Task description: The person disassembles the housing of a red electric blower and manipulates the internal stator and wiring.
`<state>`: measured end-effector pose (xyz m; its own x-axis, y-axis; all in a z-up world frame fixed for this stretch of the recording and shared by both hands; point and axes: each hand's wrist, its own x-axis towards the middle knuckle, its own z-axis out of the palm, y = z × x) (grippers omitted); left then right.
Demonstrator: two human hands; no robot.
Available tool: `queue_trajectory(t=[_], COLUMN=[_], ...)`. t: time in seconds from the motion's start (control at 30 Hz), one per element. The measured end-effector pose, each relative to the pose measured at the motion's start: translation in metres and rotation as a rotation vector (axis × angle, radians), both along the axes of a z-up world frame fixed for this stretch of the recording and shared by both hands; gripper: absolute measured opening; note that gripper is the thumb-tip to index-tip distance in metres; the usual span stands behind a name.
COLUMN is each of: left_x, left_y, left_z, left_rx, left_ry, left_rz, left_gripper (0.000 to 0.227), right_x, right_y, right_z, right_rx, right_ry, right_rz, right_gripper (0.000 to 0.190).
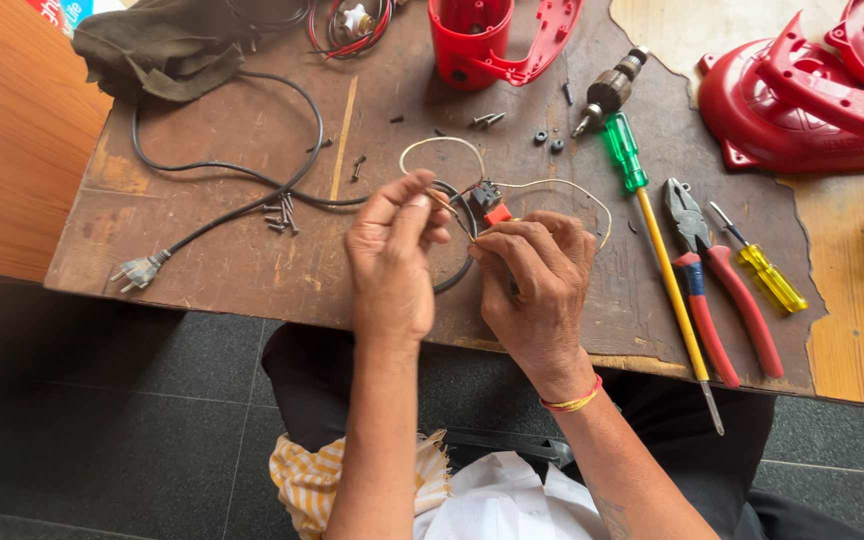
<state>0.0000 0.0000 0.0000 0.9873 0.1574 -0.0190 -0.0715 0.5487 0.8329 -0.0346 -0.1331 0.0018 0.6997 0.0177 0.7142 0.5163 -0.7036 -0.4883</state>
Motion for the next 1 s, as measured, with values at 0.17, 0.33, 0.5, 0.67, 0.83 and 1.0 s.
queue_trajectory(t=[0.17,0.33,0.5,0.67,0.83,1.0], left_x=[-0.008,-0.016,-0.026,-0.029,-0.030,-0.030], left_y=[0.002,-0.002,0.002,-0.006,-0.006,-0.002], left_z=[0.009,0.018,0.023,0.013,-0.001,-0.009], left_rx=[0.181,0.417,0.970,0.985,0.444,0.218], left_ry=[-0.132,-0.199,-0.418,-0.431,-0.200,-0.135], left_rz=[-0.034,-0.050,0.098,0.155,0.046,-0.024], left_gripper=[0.053,0.062,0.045,0.037,0.027,0.020], right_x=[-0.001,-0.006,-0.012,-0.011,-0.018,-0.025], right_y=[-0.004,-0.005,-0.034,-0.075,-0.090,-0.083], right_z=[-0.002,0.002,0.008,0.002,0.001,0.005], right_rx=[-0.020,0.072,0.520,0.824,0.755,0.719], right_ry=[0.006,-0.021,-0.015,-0.090,0.050,0.473], right_rz=[-0.001,0.029,-0.015,-0.045,-0.021,-0.088], right_gripper=[0.019,0.022,0.020,0.021,0.013,0.014])
